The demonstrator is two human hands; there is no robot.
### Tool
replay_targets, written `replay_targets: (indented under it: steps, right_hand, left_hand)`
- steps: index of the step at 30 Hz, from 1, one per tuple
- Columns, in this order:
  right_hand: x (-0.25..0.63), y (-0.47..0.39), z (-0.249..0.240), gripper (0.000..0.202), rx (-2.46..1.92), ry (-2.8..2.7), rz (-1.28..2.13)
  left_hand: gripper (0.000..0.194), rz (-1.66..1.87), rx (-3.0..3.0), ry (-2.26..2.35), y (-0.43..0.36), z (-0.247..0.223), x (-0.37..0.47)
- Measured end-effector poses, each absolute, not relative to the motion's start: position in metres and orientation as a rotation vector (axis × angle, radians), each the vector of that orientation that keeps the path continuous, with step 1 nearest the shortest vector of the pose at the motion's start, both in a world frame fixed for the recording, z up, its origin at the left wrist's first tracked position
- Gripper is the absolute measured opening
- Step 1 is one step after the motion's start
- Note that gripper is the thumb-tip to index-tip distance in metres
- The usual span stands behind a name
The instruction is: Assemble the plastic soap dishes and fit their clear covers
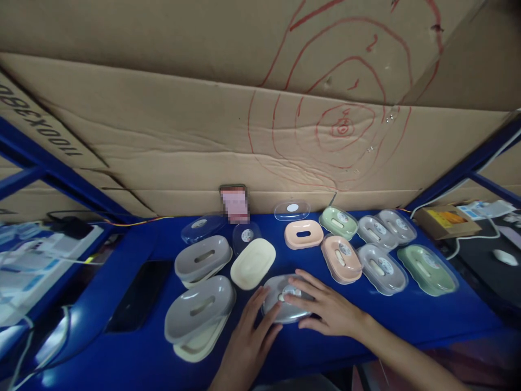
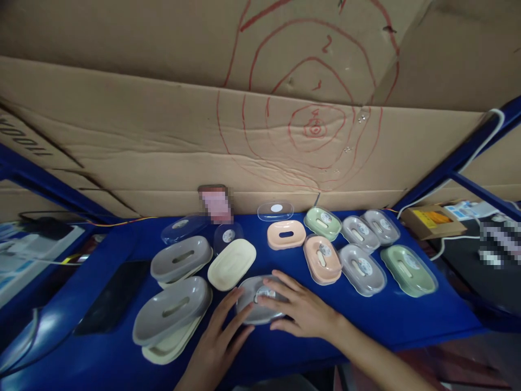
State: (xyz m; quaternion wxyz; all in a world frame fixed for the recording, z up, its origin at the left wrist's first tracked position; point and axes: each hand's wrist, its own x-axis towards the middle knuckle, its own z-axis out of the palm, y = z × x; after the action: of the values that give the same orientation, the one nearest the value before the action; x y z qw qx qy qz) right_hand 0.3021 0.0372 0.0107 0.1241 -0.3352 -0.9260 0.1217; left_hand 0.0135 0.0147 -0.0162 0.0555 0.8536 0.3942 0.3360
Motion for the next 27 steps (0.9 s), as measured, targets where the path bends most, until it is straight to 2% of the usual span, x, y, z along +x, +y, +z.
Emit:
replay_targets:
  steps: [12, 18, 23, 27]
  right_hand:
    - [0.3, 0.027, 0.014, 0.078, -1.082, -2.691, 0.088]
    - [0.372, 0.053, 0.043, 0.067, -1.474, -2.135, -0.245]
    - [0.433, 0.102, 0.041, 0.06, -1.792, -1.924, -0.312]
    - [0.419, 0.114, 0.043, 0.067, -1.911, -1.94, -0.35]
  left_hand:
    - [0.051, 0.993, 2.606, 1.228, 0.016, -0.007, 0.012]
    - [0.057, 0.871, 2.712, 1.476, 0.035, -0.005, 0.011]
    - [0.048, 0.661, 2.848, 1.363, 0.045, -0.008, 0.032]
    - [0.037, 0.71, 2.78, 1.27, 0.031, -0.007, 0.037]
